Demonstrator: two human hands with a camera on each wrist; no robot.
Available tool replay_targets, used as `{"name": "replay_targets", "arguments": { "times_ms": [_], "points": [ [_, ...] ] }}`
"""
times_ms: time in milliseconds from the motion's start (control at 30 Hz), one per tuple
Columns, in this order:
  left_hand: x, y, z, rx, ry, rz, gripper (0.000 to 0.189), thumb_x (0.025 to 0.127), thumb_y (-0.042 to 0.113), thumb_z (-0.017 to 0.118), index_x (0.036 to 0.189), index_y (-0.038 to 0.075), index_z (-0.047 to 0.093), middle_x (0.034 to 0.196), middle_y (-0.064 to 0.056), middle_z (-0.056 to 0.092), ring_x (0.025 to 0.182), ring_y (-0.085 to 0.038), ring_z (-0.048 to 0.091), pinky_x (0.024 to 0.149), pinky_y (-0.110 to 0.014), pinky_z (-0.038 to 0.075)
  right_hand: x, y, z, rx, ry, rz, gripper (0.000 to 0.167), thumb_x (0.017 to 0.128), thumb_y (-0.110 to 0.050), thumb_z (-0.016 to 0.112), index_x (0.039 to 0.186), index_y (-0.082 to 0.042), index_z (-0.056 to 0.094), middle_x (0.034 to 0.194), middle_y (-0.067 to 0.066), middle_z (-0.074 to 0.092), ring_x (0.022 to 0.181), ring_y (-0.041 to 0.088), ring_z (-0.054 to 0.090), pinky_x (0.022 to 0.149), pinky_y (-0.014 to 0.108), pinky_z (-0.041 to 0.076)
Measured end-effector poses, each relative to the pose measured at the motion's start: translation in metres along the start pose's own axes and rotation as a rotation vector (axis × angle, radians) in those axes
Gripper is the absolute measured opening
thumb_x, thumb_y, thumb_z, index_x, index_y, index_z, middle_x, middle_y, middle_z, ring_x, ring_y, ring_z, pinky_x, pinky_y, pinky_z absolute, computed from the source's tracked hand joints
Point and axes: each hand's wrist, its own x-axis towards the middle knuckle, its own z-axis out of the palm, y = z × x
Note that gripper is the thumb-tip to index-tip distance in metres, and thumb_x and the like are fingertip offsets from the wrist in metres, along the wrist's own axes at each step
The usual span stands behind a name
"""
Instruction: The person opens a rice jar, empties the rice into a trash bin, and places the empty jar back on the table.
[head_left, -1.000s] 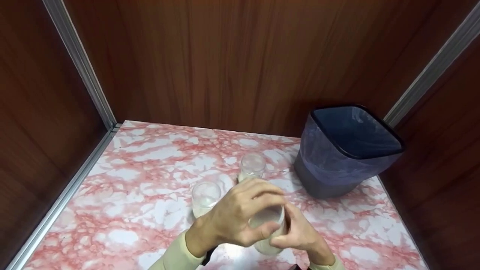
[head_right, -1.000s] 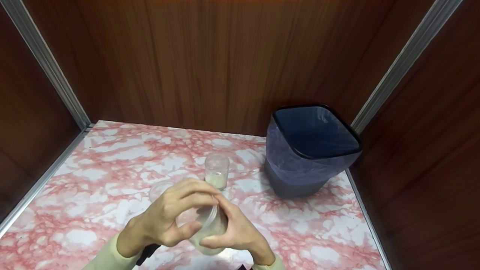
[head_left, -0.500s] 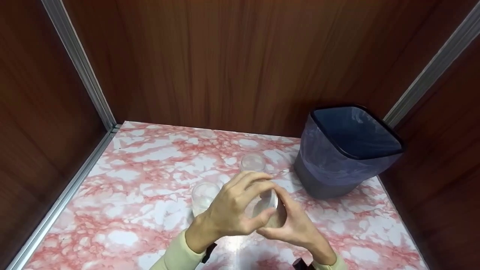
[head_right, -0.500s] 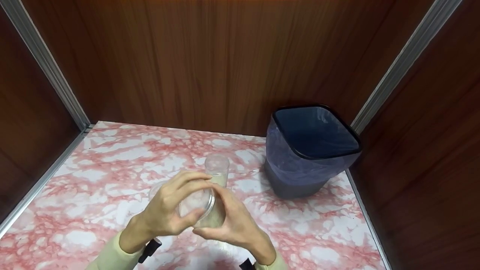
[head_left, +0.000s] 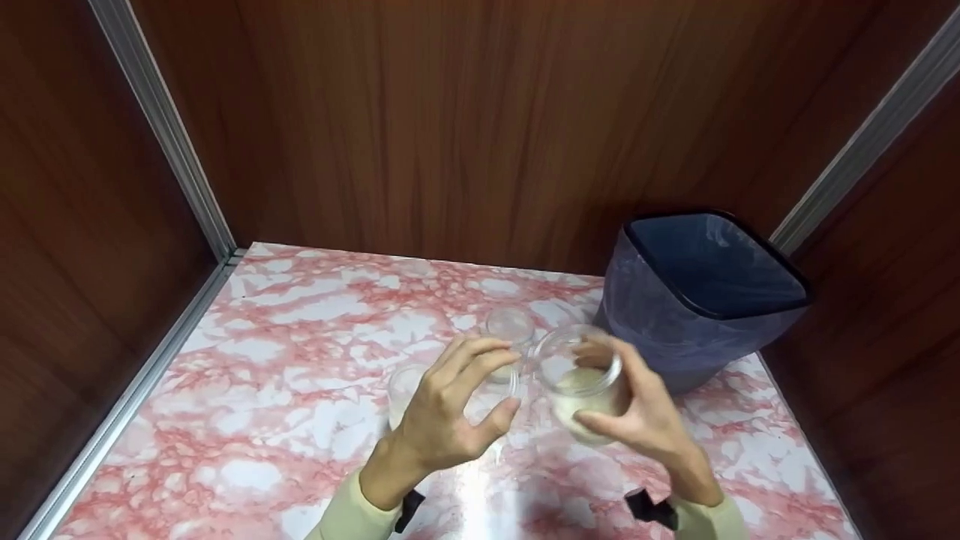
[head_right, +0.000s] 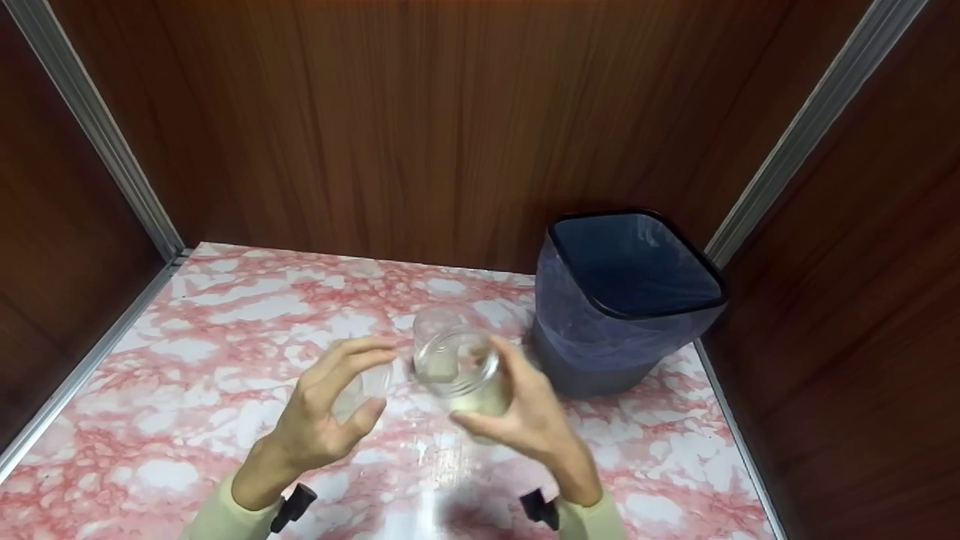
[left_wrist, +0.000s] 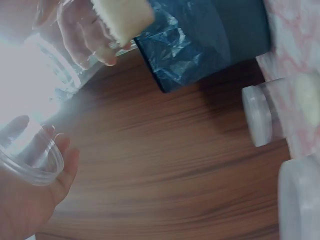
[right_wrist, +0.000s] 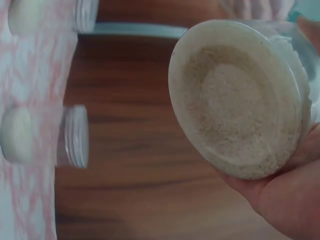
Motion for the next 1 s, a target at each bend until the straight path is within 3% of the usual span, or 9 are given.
{"name": "replay_targets", "arguments": {
  "times_ms": [200,500,667,767,867,1000],
  "points": [
    [-0.023,-0.008,0.011,0.038,-0.132,-0.043,0.036,0.088,0.028,0.065,0.120,0.010,0.064,0.119,-0.006,0.064,0.107,-0.017,0.061,0.091,-0.027,0.052,0.006,0.001,-0.030,0.004,0.083,0.042,0.085,0.064,0.016,0.079,0.139,0.005,0.042,0.126,0.007,0.063,0.113,0.013,0.060,0.098,0.019,0.046],
    [-0.059,-0.023,0.033,0.090,-0.386,-0.188,0.034,0.093,0.038,0.062,0.119,0.016,0.064,0.120,0.000,0.063,0.111,-0.013,0.059,0.093,-0.029,0.052,0.014,0.002,-0.074,0.036,0.198,0.058,0.077,0.065,0.025,0.072,0.135,0.013,0.042,0.122,0.017,0.064,0.108,0.016,0.063,0.089,0.017,0.050],
    [-0.079,-0.036,0.047,0.149,-0.516,-0.226,0.035,0.096,0.043,0.056,0.118,0.018,0.064,0.118,0.002,0.063,0.110,-0.013,0.060,0.091,-0.029,0.052,0.019,0.002,-0.101,0.015,0.257,0.120,0.071,0.069,0.024,0.070,0.135,0.010,0.045,0.119,0.011,0.067,0.099,0.010,0.067,0.078,0.016,0.053],
    [-0.091,-0.045,0.052,0.184,-0.563,-0.249,0.036,0.096,0.045,0.054,0.118,0.018,0.065,0.116,0.002,0.064,0.109,-0.014,0.061,0.091,-0.030,0.052,0.021,0.001,-0.115,0.026,0.276,0.154,0.069,0.072,0.023,0.069,0.135,0.008,0.045,0.118,0.009,0.068,0.099,0.009,0.068,0.080,0.016,0.053],
    [-0.101,-0.052,0.055,0.221,-0.588,-0.272,0.036,0.096,0.045,0.054,0.116,0.017,0.066,0.112,0.002,0.065,0.105,-0.014,0.062,0.091,-0.030,0.052,0.022,0.001,-0.128,-0.061,0.281,0.193,0.068,0.075,0.019,0.070,0.136,0.004,0.045,0.116,0.000,0.069,0.099,0.006,0.067,0.081,0.013,0.052],
    [-0.111,-0.061,0.060,0.295,-0.602,-0.298,0.037,0.094,0.045,0.055,0.114,0.017,0.067,0.109,0.001,0.065,0.099,-0.016,0.061,0.088,-0.030,0.051,0.020,0.002,-0.146,-0.267,0.294,0.275,0.068,0.077,0.010,0.074,0.138,-0.002,0.046,0.108,-0.014,0.068,0.090,0.000,0.065,0.074,0.010,0.050]
  ]
}}
